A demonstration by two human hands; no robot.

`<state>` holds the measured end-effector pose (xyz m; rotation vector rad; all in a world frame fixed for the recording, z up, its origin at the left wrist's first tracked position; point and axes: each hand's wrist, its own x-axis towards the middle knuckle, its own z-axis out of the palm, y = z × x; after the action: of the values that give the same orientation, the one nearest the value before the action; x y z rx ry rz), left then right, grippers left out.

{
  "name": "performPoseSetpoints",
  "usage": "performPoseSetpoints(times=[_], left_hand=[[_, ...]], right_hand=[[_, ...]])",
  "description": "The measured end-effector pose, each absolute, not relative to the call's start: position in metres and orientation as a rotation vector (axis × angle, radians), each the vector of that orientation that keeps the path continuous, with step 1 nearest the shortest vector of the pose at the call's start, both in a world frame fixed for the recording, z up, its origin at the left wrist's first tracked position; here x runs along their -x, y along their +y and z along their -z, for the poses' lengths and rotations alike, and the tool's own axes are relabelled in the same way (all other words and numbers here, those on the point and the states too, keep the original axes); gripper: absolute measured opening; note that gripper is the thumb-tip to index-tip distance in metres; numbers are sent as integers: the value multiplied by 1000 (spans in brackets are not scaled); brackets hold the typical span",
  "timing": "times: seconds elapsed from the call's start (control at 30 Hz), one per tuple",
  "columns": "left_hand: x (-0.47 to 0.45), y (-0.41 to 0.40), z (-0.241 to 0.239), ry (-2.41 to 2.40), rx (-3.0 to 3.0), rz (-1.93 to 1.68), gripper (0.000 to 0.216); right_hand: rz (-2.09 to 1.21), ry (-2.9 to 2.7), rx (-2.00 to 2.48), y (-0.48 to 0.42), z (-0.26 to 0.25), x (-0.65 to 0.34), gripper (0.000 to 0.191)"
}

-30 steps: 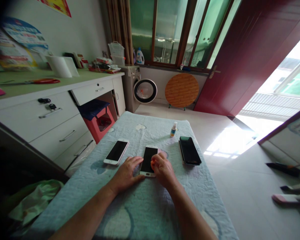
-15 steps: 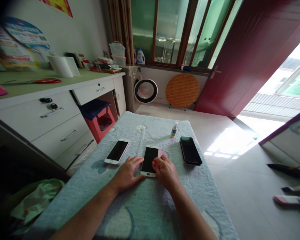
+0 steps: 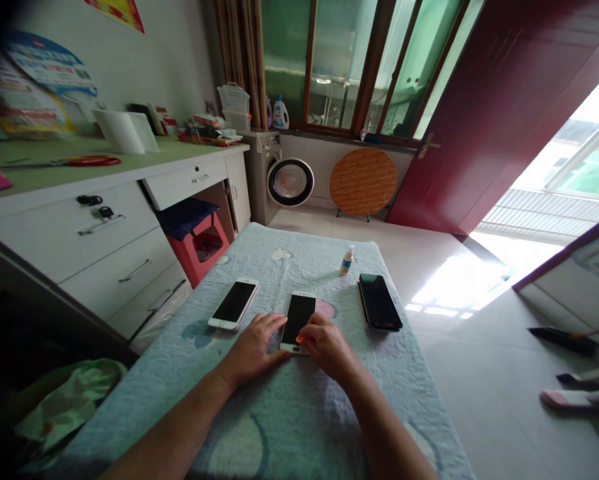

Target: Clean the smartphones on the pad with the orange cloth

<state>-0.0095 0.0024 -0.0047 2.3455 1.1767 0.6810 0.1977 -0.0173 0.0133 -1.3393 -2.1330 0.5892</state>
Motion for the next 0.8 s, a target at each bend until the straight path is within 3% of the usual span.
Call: performPoseSetpoints(times=[0.5, 0.8], left_hand=[[9, 1, 1, 1173, -2308, -675, 59], [9, 2, 4, 1143, -2340, -704, 57]], right_hand=[[-275, -2060, 1755, 72, -16, -184, 15], [-375, -2229, 1578, 15, -22, -173, 16]])
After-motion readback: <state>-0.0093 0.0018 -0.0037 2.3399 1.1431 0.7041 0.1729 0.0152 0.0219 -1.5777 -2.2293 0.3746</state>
